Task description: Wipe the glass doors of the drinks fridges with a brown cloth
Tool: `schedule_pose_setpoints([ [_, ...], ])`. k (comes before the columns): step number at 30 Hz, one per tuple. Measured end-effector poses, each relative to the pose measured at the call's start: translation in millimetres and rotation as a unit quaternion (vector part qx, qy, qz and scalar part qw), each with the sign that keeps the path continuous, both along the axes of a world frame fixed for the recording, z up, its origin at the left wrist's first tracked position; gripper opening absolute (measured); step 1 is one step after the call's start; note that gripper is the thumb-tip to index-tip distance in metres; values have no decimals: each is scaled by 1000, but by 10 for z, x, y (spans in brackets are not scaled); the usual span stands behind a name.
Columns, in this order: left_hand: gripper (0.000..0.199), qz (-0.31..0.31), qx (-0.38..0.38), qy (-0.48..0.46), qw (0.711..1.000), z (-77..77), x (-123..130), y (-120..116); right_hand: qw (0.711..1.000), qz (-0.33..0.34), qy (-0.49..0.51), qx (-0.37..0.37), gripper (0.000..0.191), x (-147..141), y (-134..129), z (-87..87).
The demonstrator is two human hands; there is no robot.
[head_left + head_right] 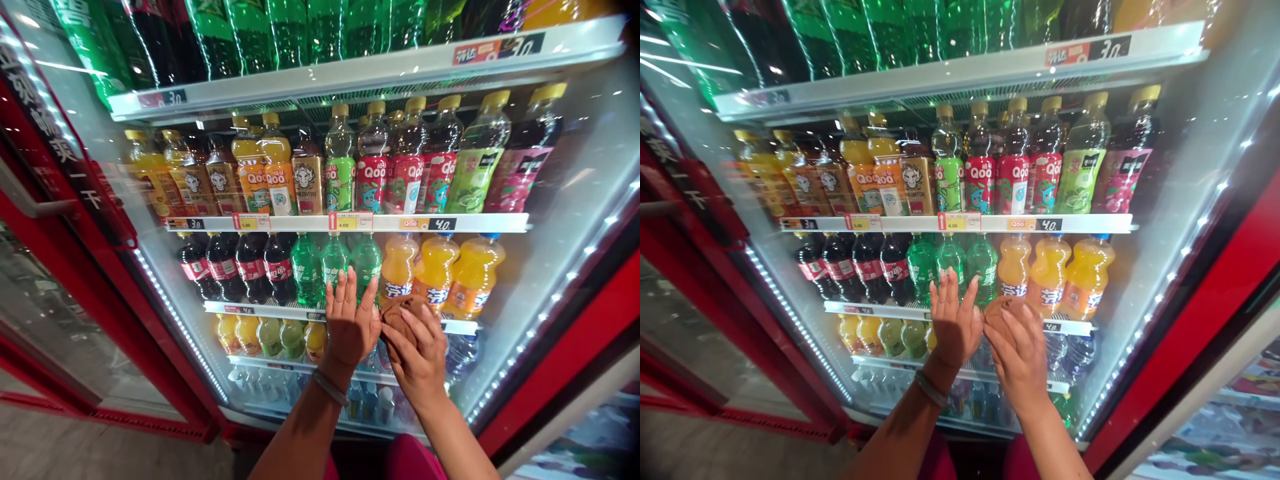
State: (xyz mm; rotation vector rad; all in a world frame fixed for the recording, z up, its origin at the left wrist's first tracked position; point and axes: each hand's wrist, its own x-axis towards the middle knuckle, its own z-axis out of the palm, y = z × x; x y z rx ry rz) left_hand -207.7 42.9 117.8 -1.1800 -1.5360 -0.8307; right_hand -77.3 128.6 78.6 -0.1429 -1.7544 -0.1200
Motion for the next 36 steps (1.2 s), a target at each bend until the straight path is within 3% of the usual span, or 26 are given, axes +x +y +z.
schedule_pose_setpoints([
  [2, 71, -1, 0, 1, 1000, 2, -5, 8, 1000, 2, -17, -4, 32, 77, 20, -46],
  [3, 72, -1, 1, 1, 1000, 2, -7, 12, 1000, 1, -15, -9, 32, 95, 34, 18],
  [8, 73, 11, -1, 3, 1000, -14, -15, 22, 995, -25, 88, -38, 33, -65, 69, 712],
  [10, 74, 14, -4, 6, 1000, -21, -18, 19, 994, -31, 100, -33, 33, -156, 49, 796],
  [12, 74, 18, -7, 8, 1000, -25, -22, 17, 997, -19, 70, -16, 34, -186, 18, 635],
  [16, 76, 23, -6, 5, 1000, -25, -24, 20, 1000, -3, -7, -16, 38, -41, -37, -37],
  [18, 78, 19, -6, 4, 1000, -24, -21, 26, 1000, -1, -22, -22, 35, 60, -39, -205],
  [20, 78, 18, -5, 0, 1000, -25, -15, 31, 999, 7, -21, -26, 34, 114, -17, -116],
  [25, 79, 22, -1, 0, 1000, -23, 0, 25, 998, -8, 53, -34, 34, 3, 62, 608],
  [27, 79, 24, -4, 1, 1000, -25, 0, 19, 997, -17, 71, -26, 35, -64, 56, 673],
  [29, 76, 22, -7, -1, 1000, -31, -5, 15, 998, -16, 61, -14, 38, -93, 20, 500],
  [33, 71, 6, -11, -3, 1000, -44, -20, 13, 1000, -7, -10, -12, 35, -19, -77, -126],
  [35, 69, 2, -11, -1, 1000, -47, -22, 11, 1000, 0, -27, -9, 32, 35, -98, -260],
  [36, 69, 2, -10, -2, 1000, -47, -21, 10, 1000, 4, -29, -8, 31, 52, -95, -239],
])
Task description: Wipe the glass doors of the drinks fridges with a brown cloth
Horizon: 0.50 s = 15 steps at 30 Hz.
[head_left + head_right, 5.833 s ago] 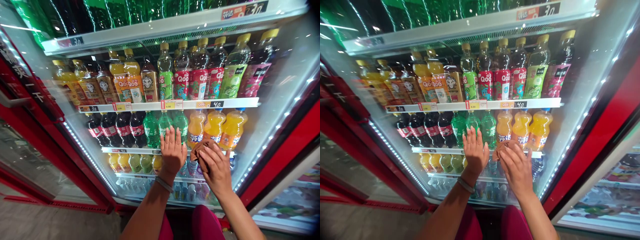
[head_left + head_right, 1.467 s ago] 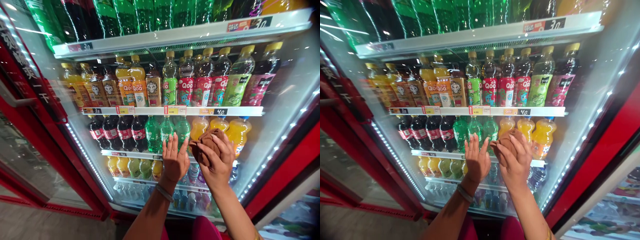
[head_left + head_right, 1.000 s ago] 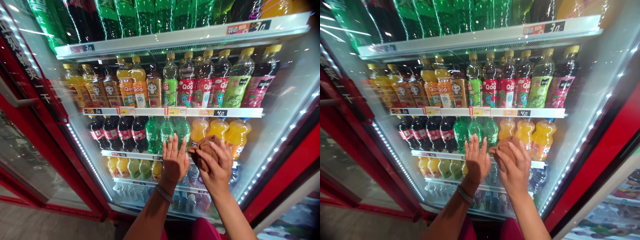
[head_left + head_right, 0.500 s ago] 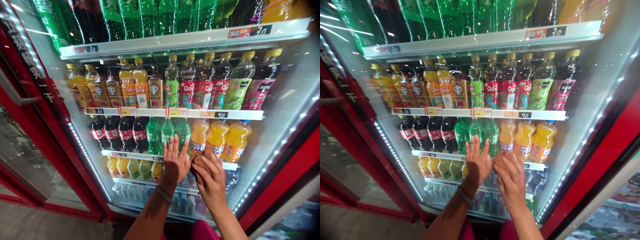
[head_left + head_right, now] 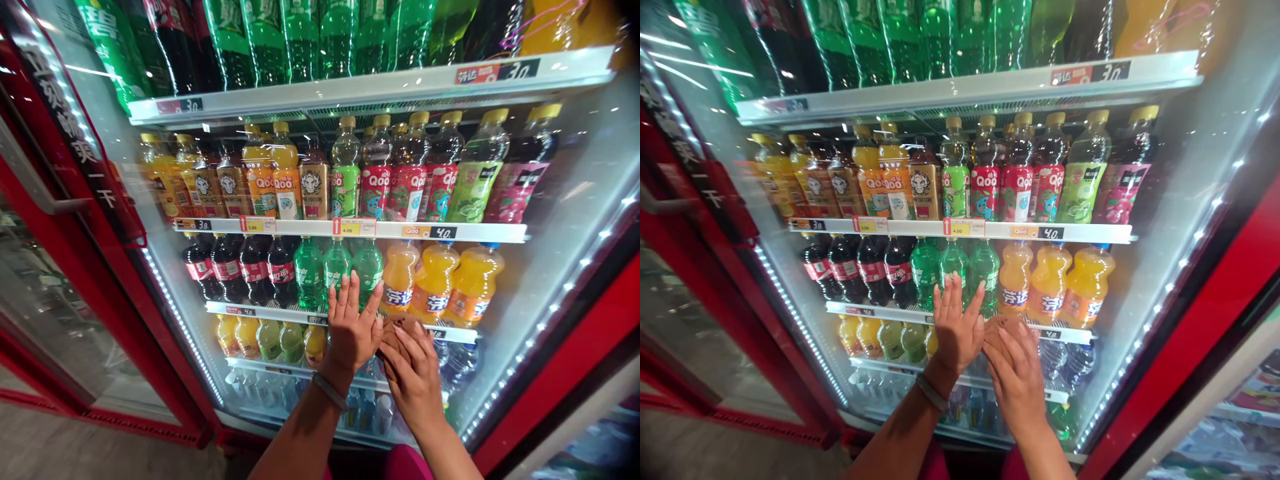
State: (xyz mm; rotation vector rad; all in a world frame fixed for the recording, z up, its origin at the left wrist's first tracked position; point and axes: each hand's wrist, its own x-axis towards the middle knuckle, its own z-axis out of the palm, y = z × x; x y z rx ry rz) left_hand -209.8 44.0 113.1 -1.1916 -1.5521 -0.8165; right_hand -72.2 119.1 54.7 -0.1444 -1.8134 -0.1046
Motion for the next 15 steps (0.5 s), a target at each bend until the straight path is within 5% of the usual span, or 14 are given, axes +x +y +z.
schedule_pose_setpoints([
  [7, 65, 6, 9, 2, 1000, 19, 24, -9, 998, 9, 54, -2, 33, -133, 90, 732],
  [9, 67, 6, 7, 5, 1000, 24, 23, -17, 998, 7, 58, -4, 35, -164, 80, 656],
  [15, 69, -6, 1, 1, 1000, 19, 15, -28, 1000, 10, 10, 4, 31, -29, 61, -33],
])
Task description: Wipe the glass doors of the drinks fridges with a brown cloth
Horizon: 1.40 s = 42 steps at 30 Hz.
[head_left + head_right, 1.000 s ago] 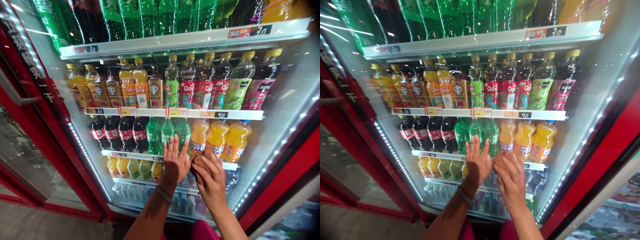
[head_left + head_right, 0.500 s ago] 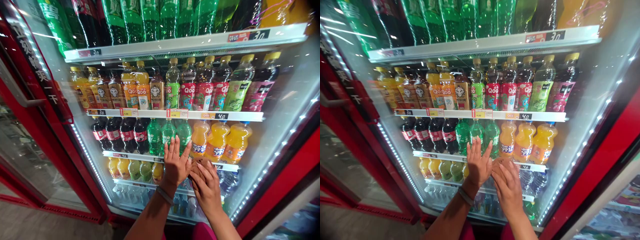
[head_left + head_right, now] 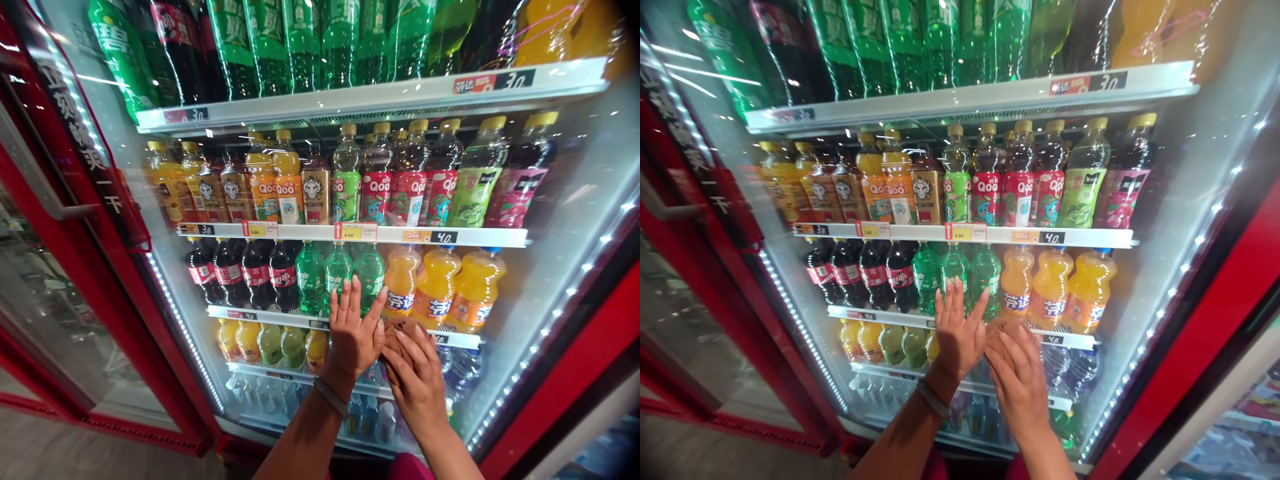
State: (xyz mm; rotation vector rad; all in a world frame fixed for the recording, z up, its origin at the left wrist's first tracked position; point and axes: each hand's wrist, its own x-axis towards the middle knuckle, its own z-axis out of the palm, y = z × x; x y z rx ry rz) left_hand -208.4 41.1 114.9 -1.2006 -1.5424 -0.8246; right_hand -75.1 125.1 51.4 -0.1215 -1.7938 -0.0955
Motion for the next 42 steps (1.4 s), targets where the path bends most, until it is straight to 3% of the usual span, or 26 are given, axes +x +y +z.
schedule_pose_setpoints([
  [3, 71, 1, 1, -3, 1000, 2, 8, 3, 1000, 3, -11, 9, 28, 66, 44, 97],
  [7, 74, 4, 7, -1, 1000, 13, 21, 0, 999, -2, 32, -2, 31, -5, 60, 627],
  [9, 71, 4, 8, 0, 1000, 14, 21, -1, 998, -6, 59, -13, 32, -74, 30, 782],
  [11, 66, 4, 6, -3, 1000, 13, 16, -1, 998, -8, 60, -21, 32, -120, -11, 752],
  [17, 62, -8, 1, -3, 1000, 4, 1, -6, 1000, -7, -11, -20, 34, 18, -82, 56],
  [19, 62, -9, 6, -3, 1000, 5, 0, -3, 999, -4, -33, -15, 33, 109, -68, -29],
  [21, 62, -12, 9, -5, 1000, 14, -1, 2, 999, 4, -36, -23, 31, 173, -31, 74],
  [25, 63, -15, 9, -14, 1000, 2, 9, 7, 997, -1, 34, -65, 30, 145, 56, 609],
  [28, 65, 8, -13, -29, 999, -157, 41, 0, 995, -15, 71, -67, 32, 35, 60, 809],
  [30, 65, 26, -30, -28, 999, -356, 63, -10, 997, -13, 56, -51, 33, -19, 28, 690],
  [33, 65, 36, -39, -10, 999, -667, 71, -30, 999, -2, 6, -32, 35, -14, -36, 249],
  [36, 63, 33, -42, -5, 999, -832, 56, -46, 999, 3, -25, -23, 34, 79, -66, -98],
  [38, 62, 29, -41, -8, 999, -850, 51, -50, 999, 4, -34, -22, 32, 142, -50, -87],
  [42, 60, 30, -45, -16, 998, -825, 67, -52, 999, 5, -3, -43, 37, 147, 31, 380],
])
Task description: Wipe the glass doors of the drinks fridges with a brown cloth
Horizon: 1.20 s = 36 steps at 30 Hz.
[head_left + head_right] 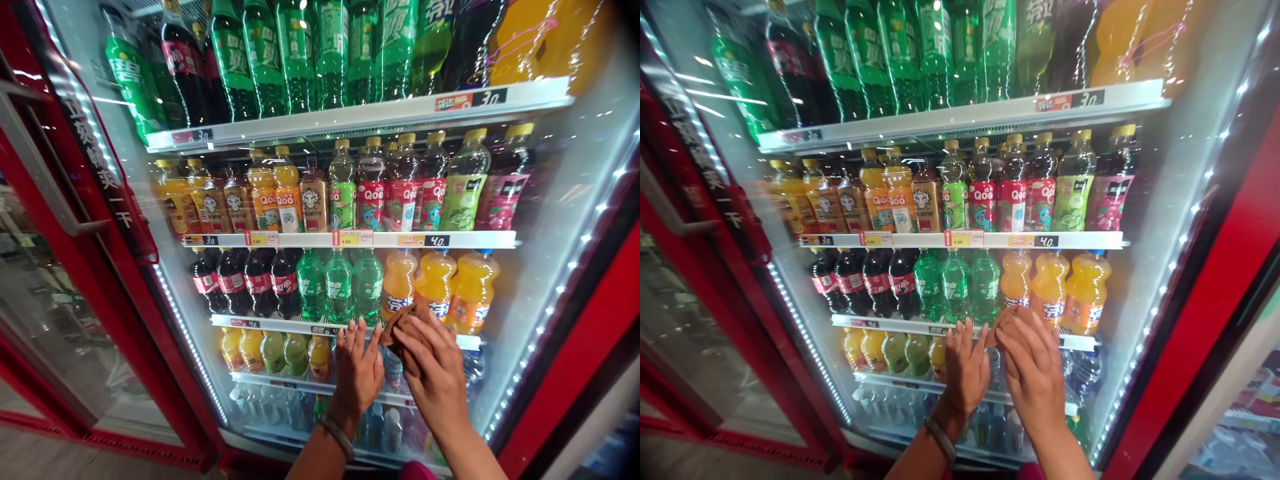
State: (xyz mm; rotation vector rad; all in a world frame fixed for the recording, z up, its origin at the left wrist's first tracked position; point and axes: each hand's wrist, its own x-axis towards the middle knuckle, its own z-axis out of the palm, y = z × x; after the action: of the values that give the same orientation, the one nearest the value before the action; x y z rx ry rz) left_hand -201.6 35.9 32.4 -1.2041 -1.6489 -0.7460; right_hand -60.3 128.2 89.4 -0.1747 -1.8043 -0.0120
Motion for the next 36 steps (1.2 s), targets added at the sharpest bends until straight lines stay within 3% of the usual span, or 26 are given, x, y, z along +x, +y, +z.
schedule_pose_setpoints([
  [2, 59, -4, 0, -1, 1000, -4, 8, -4, 999, -7, 31, 0, 47, -55, 26, 165],
  [4, 59, -11, 1, -5, 1000, -17, 10, -11, 999, -19, 43, 12, 53, -105, 25, 116],
  [10, 62, -12, -4, 3, 1000, -23, 9, -37, 997, -34, -55, 33, 42, 85, 32, -788],
  [12, 63, -10, -3, 2, 1000, -15, 16, -39, 996, -37, -69, 30, 38, 219, 101, -869],
  [14, 64, -7, -9, -1, 1000, -14, 26, -35, 998, -50, -44, 4, 38, 301, 181, -713],
  [17, 64, 5, -16, -11, 1000, -31, 49, -18, 995, -82, 28, -46, 42, 250, 230, -257],
  [19, 64, 11, -14, -22, 1000, -57, 66, -8, 993, -91, 55, -52, 45, 126, 186, -40],
  [20, 64, 10, -12, -27, 1000, -74, 72, -6, 993, -90, 59, -46, 46, 58, 147, -7],
  [22, 63, 7, -13, -30, 999, -111, 77, -12, 996, -74, 46, -22, 47, -45, 61, -110],
  [26, 63, 0, -23, -20, 1000, -181, 56, -48, 998, -32, -32, 31, 43, -7, -12, -665],
  [28, 63, -1, -24, -20, 1000, -202, 44, -58, 997, -28, -57, 35, 39, 103, 18, -812],
  [30, 62, 0, -24, -25, 999, -216, 39, -54, 998, -33, -53, 12, 37, 200, 66, -732],
  [34, 63, 9, -20, -33, 999, -227, 44, -29, 997, -53, 12, -52, 40, 185, 116, -159],
  [36, 63, 11, -16, -31, 999, -230, 47, -24, 997, -57, 34, -49, 43, 86, 96, 19],
])
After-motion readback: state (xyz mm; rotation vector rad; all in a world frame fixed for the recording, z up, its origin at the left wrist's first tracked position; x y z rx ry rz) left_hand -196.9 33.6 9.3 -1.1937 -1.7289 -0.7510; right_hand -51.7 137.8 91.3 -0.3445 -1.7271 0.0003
